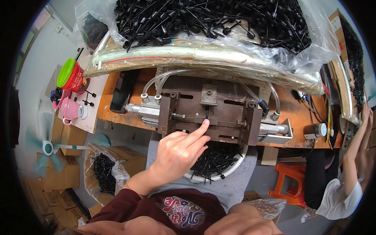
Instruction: Assembling small black plastic components using a pneumatic clamping tool.
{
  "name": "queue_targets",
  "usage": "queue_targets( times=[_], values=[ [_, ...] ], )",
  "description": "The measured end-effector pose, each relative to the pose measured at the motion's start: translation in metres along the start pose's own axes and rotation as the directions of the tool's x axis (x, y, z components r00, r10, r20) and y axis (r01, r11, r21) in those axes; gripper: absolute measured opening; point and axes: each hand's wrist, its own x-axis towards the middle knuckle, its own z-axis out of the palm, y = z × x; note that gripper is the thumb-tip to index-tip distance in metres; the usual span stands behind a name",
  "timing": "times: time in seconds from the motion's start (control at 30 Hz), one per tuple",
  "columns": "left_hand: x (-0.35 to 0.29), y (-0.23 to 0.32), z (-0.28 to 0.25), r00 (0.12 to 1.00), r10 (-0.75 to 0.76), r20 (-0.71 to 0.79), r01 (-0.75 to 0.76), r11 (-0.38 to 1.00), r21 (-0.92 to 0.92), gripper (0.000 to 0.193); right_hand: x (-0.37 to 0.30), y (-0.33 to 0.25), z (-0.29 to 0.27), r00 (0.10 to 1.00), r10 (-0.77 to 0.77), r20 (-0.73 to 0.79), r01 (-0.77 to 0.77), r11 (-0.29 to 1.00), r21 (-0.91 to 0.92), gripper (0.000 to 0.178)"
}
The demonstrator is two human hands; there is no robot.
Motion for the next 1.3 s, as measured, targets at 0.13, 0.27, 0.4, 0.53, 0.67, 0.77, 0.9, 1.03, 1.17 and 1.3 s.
queue_targets(
  times=[0.13,0.27,0.4,0.53,0.67,0.77,0.9,1.03,1.17,1.3],
  values=[
    [0.001,-0.001,0.001,1.000,0.020,-0.002,-0.020,1.000,0.007,0.027,-0.011,0.013,-0.002,0.992,0.116,0.057,-0.117,0.993,0.023,0.018],
    [0.002,-0.001,-0.008,1.000,0.023,-0.008,-0.023,0.997,-0.068,0.029,-0.024,0.044,-0.003,0.913,0.402,0.063,-0.407,0.908,0.095,0.019],
    [-0.009,0.008,-0.018,0.993,0.058,0.102,-0.036,0.979,-0.202,0.028,-0.047,0.082,0.003,0.806,0.582,0.105,-0.591,0.789,0.168,0.022],
    [-0.015,0.011,-0.028,0.966,0.176,0.189,-0.100,0.930,-0.352,0.023,-0.058,0.099,0.013,0.727,0.671,0.145,-0.686,0.702,0.191,0.026],
    [-0.021,0.008,-0.031,0.949,0.213,0.233,-0.106,0.911,-0.398,0.024,-0.066,0.102,0.013,0.680,0.713,0.171,-0.733,0.658,0.170,0.031],
    [-0.029,0.005,-0.026,0.954,0.227,0.193,-0.133,0.904,-0.406,0.023,-0.075,0.093,0.010,0.653,0.734,0.186,-0.757,0.640,0.134,0.034],
    [-0.041,-0.003,-0.021,0.949,0.237,0.210,-0.132,0.899,-0.419,0.027,-0.074,0.081,-0.004,0.673,0.719,0.175,-0.737,0.672,0.074,0.040],
    [-0.048,-0.005,-0.008,0.932,0.294,0.210,-0.161,0.859,-0.487,0.044,-0.039,0.055,-0.047,0.860,0.326,0.392,-0.308,0.945,-0.110,0.029],
    [-0.047,-0.003,-0.023,0.956,0.200,0.215,-0.088,0.894,-0.440,0.075,0.015,0.047,-0.086,0.908,0.196,0.371,-0.169,0.980,-0.106,0.043],
    [-0.044,0.000,-0.026,0.976,0.184,0.116,-0.126,0.913,-0.387,0.056,0.105,0.049,-0.077,0.993,-0.116,-0.012,0.019,0.258,-0.966,0.010]
  ],
)
